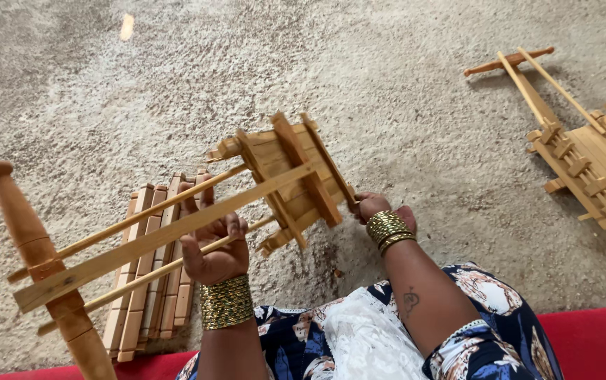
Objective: The person sits on a mat on the floor and assembles a small wooden loom-like toy structure, fitting slatted side pieces, long rods and a crossbar together by hand, repositioning and turning the frame to align parts, and at times wiping or pressing a small piece into place with a cloth-like item.
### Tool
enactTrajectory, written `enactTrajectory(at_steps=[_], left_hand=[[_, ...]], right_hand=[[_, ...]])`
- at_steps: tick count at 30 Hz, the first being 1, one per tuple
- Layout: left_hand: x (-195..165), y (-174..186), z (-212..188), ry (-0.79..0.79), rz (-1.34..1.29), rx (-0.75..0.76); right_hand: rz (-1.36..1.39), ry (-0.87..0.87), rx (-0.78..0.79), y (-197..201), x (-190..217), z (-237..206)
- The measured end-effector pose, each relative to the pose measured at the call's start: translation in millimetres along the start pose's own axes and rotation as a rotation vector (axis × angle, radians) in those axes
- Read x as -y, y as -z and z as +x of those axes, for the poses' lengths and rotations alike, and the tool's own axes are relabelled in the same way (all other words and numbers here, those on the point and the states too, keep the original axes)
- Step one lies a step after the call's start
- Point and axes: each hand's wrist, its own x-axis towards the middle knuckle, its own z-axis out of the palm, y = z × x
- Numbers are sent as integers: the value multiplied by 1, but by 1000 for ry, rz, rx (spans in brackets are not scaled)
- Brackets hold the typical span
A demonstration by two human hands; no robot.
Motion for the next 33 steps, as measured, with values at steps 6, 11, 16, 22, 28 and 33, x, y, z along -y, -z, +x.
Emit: enactTrajectory(at_steps=[6, 11, 16, 22, 28, 33], left_hand=[[0, 7, 1, 68, -42, 95], [7, 16, 6, 26, -150, 63], [-6, 20, 5, -53, -119, 2], [-8, 12, 4, 31, -113, 63], [-2, 7, 7, 55, -147, 110], [-5, -2, 1, 93, -103, 57]], right_hand=[[360, 237, -117, 19, 11, 1], [41, 699, -193, 10, 20, -17], [-310, 646, -256, 1, 9, -23], [-144, 865, -165, -12, 9, -28], [-217, 792, -235, 15, 40, -67], [-285, 1024, -301, 27, 54, -105]])
